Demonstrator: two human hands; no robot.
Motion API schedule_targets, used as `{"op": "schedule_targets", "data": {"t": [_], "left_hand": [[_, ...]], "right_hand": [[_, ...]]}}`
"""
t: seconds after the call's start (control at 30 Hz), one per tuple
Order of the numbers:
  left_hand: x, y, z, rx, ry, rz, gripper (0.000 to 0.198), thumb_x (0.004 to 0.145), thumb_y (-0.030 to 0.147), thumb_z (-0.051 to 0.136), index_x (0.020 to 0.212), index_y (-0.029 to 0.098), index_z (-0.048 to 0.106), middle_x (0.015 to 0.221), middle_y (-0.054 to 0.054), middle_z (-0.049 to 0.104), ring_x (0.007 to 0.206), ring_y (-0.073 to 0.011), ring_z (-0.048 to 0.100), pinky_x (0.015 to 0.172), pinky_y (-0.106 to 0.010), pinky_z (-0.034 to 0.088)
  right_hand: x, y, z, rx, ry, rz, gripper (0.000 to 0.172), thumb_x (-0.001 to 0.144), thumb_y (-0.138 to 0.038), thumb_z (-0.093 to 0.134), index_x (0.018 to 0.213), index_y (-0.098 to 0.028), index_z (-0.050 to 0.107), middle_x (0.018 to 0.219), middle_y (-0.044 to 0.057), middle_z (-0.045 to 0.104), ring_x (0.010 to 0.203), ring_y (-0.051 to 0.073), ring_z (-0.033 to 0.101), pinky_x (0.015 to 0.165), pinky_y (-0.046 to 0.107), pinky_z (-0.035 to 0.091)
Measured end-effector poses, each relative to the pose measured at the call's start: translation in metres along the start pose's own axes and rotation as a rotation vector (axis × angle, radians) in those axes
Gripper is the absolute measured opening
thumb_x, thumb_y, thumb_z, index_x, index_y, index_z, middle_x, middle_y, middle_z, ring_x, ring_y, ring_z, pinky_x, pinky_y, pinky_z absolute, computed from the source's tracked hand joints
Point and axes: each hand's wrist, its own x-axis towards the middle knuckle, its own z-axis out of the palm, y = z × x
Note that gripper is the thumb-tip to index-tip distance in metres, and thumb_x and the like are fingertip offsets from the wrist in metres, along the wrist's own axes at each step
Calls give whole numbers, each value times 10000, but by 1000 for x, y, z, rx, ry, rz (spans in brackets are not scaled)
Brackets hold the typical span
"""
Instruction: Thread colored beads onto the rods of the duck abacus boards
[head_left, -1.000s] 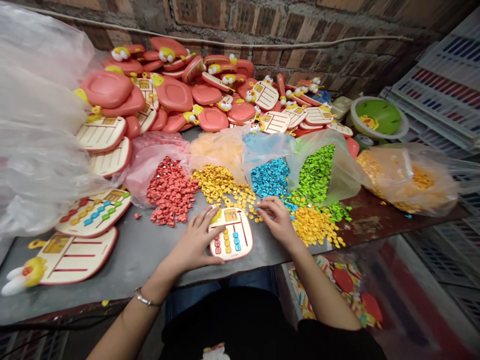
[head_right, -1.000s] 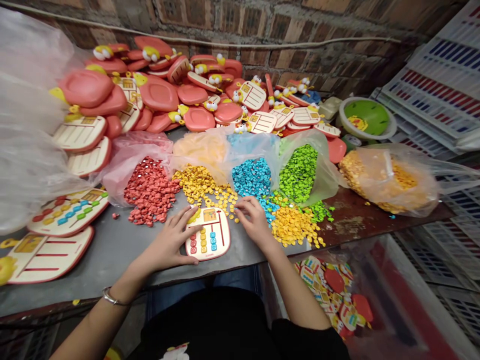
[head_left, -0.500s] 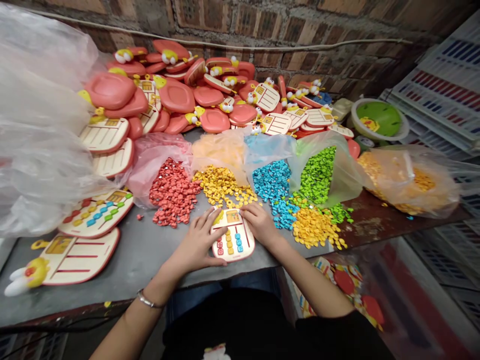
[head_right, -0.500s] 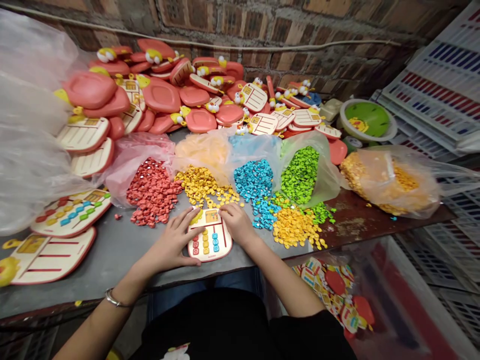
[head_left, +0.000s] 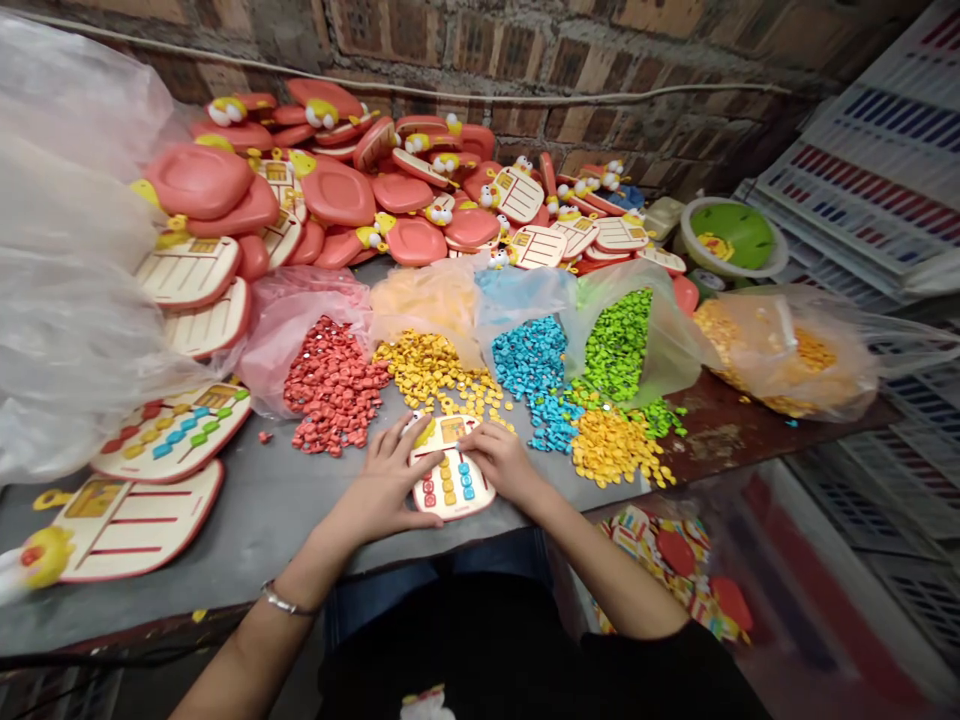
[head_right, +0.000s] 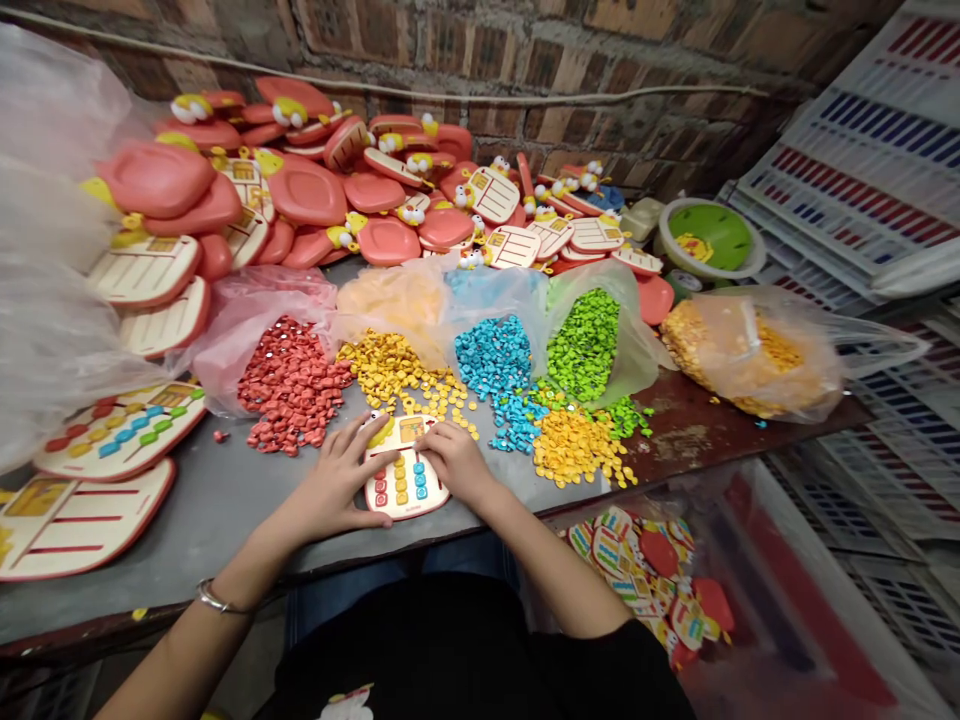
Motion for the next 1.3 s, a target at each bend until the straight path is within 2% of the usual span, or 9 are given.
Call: {"op": "schedule_targets", "data": {"t": [0.17, 0.23, 0.4, 0.5, 0.6, 0.8, 1.03, 1.17, 1.3], "left_hand": [[0, -1, 0, -6, 0, 8, 774, 692, 732, 649, 1318, 286, 552, 1580, -142, 203, 1414, -428, 173, 1066, -594, 240], [0, -1, 0, -10, -2, 5, 774, 687, 739, 647, 1307, 285, 561, 1579, -145, 204, 1412, -431, 173, 1064, -599, 242], [0, -2, 0, -3, 7, -18, 771, 698, 741, 634, 1305, 270, 562, 1578, -157, 200, 1416, -432, 166, 1067, -608, 236], [0, -3, 0, 8, 16, -36, 761, 705, 723, 645, 1305, 263, 562, 1580, -158, 192, 1419, -434, 156, 1071, -612, 229], [0, -4, 0, -1, 18, -49, 771, 690, 717, 664, 1316, 281, 552, 1584, -139, 193, 1421, -433, 157, 1078, -614, 222], [0, -5, -2, -22, 8, -48, 798, 687, 738, 647, 1335, 284, 541, 1585, -143, 187, 1423, -439, 143, 1084, -626, 219], [0, -4, -2, -22, -16, -58, 822, 689, 738, 644, 1358, 275, 526, 1583, -165, 182, 1422, -446, 134, 1074, -645, 226], [0, -5, -2, -37, -5, -58, 813, 687, 732, 653, 1353, 284, 530, 1586, -149, 185, 1421, -441, 141, 1079, -635, 228], [0, -5, -1, -30, -4, -55, 814, 684, 729, 658, 1350, 279, 530, 1590, -147, 172, 1428, -443, 124, 1083, -631, 222]], "right_hand": [[0, -5, -26, 195, -173, -59, 109, 906, -233, 594, 845, -205, 680, 855, 41, 667, 851, 180, 624, 797, 334, 512], [-7, 5, -49, 229, -82, -13, 122, 912, -276, 592, 859, -211, 680, 883, 42, 688, 858, 179, 638, 810, 340, 513], [-30, 74, -119, -251, 445, 282, 164, 886, -313, 565, 874, -201, 684, 906, 86, 670, 894, 245, 615, 838, 421, 494], [-32, 125, -153, -579, 490, 410, 268, 828, -286, 582, 1041, -160, 685, 1100, 166, 616, 1075, 318, 548, 954, 505, 420], [-24, 161, -167, -712, 406, 500, 371, 818, -233, 547, 1160, -128, 645, 1188, 211, 577, 1139, 343, 505, 971, 526, 388], [-11, 179, -167, -685, 318, 564, 269, 764, -182, 513, 964, -114, 678, 911, 172, 675, 865, 299, 593, 837, 438, 454], [-11, 141, -160, -496, 632, 426, 207, 834, -279, 466, 918, -174, 623, 864, 101, 660, 764, 237, 583, 739, 367, 464], [-3, 87, -121, -165, 685, 323, 190, 875, -348, 496, 925, -193, 593, 845, 60, 631, 749, 200, 589, 669, 313, 482], [11, 38, -61, 150, 434, 234, 133, 898, -324, 518, 948, -229, 598, 884, 50, 650, 775, 193, 620, 659, 305, 513]]}}
